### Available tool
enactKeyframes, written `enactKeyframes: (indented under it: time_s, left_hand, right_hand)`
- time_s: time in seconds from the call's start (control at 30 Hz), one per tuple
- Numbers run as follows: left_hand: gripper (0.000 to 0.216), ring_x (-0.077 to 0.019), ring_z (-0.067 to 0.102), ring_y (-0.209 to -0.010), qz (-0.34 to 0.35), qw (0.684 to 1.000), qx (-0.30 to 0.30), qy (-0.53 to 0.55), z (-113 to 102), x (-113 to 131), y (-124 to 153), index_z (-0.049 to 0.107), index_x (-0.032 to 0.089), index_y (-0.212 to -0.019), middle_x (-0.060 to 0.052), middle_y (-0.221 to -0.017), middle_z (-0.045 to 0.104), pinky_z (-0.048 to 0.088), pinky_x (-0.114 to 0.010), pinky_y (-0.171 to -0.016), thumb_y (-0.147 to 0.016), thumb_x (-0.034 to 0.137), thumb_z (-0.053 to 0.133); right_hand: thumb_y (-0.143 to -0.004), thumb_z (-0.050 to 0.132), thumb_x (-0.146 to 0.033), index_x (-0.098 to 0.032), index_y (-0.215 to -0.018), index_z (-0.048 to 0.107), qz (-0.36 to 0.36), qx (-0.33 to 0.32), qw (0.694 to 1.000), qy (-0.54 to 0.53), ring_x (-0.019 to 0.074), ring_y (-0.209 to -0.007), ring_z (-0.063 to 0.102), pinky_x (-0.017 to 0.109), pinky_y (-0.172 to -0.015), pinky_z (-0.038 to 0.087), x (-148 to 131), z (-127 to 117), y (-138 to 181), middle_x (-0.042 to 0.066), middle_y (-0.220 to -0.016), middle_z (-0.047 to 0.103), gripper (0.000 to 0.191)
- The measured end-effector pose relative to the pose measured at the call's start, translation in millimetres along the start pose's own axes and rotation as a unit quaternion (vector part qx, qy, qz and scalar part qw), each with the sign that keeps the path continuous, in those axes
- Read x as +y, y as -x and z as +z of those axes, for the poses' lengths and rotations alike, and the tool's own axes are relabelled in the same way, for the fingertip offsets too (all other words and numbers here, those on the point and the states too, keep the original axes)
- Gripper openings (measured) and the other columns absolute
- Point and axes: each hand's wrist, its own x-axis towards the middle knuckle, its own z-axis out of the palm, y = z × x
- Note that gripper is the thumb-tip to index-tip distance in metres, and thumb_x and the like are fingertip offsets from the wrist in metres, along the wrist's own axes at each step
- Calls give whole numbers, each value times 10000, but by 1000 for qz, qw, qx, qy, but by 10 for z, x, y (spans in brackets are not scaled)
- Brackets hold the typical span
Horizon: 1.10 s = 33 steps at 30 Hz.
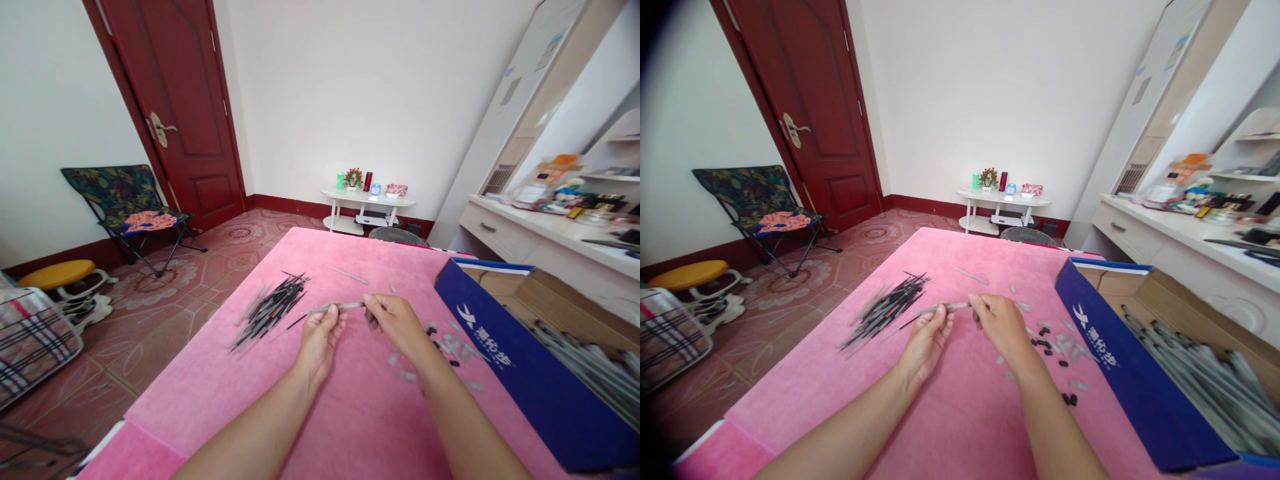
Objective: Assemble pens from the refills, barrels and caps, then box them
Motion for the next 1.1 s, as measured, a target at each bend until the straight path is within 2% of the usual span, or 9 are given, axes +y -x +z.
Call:
enactKeyframes:
  time_s: [0.13, 0.27, 0.43, 0.6, 0.73, 0.9, 1.03, 1.1]
  left_hand:
    - [139, -62, 589, -611, -5, 1000, 1, 1, -6, -7, 1, 652, 112, -745, -2, -670, 635, 483, -159, -620, -638, 189, 694]
    - [141, -64, 589, -622, -4, 1000, -6, 1, -16, -9, 9, 653, 109, -760, -5, -679, 635, 482, -161, -628, -648, 189, 687]
    - [157, -66, 589, -619, -4, 1000, 0, -1, -16, 3, 8, 653, 114, -748, -8, -680, 636, 478, -163, -629, -626, 200, 702]
    - [153, -65, 586, -614, -3, 1000, -2, -3, -11, 7, 7, 653, 114, -752, -9, -677, 636, 477, -160, -619, -633, 199, 698]
    - [137, -64, 585, -618, -1, 1000, -4, -3, -19, 1, 4, 652, 110, -751, -10, -675, 634, 478, -156, -621, -645, 190, 688]
    - [154, -61, 583, -619, 0, 1000, -5, -3, -29, -9, -7, 651, 112, -765, -8, -683, 634, 475, -156, -622, -641, 194, 692]
    - [182, -65, 581, -614, -2, 1000, 0, -13, -30, -8, -10, 646, 113, -764, -9, -672, 630, 467, -160, -616, -622, 213, 705]
    - [191, -68, 579, -619, 3, 1000, -4, -24, -28, -1, -6, 640, 117, -774, -10, -678, 626, 464, -166, -613, -626, 219, 702]
  right_hand:
    - [-762, 479, -381, -162, -684, 553, -14, 0, 1000, -16, 107, -494, 501, 206, -485, 355, 0, -8, -2, -2, -577, 579, 244]
    - [-817, 366, -419, -166, -552, 517, 6, -9, 1000, -16, 104, -440, 465, 213, -462, 337, 13, 4, 1, -2, -472, 523, 396]
    - [-748, 497, -375, -171, -677, 551, -18, 5, 999, -35, 110, -495, 492, 212, -490, 354, 15, -9, -1, -6, -565, 564, 222]
    - [-814, 368, -430, -175, -566, 504, 16, -1, 1000, -10, 104, -443, 460, 215, -457, 327, 15, 0, 1, -8, -482, 523, 381]
    - [-768, 471, -387, -178, -683, 535, -7, 4, 1000, -10, 108, -500, 504, 211, -484, 349, 20, 8, -3, -13, -572, 566, 234]
    - [-825, 357, -399, -175, -568, 508, 7, -12, 1000, 10, 106, -449, 476, 215, -462, 328, 27, 1, -4, -6, -486, 532, 373]
    - [-783, 446, -381, -177, -601, 520, -12, -5, 1000, 6, 110, -479, 498, 213, -479, 344, 2, 4, 12, -13, -506, 545, 283]
    - [-791, 426, -384, -176, -569, 508, -6, -3, 1000, -14, 105, -450, 491, 214, -468, 350, -5, 35, 12, -14, -485, 530, 316]
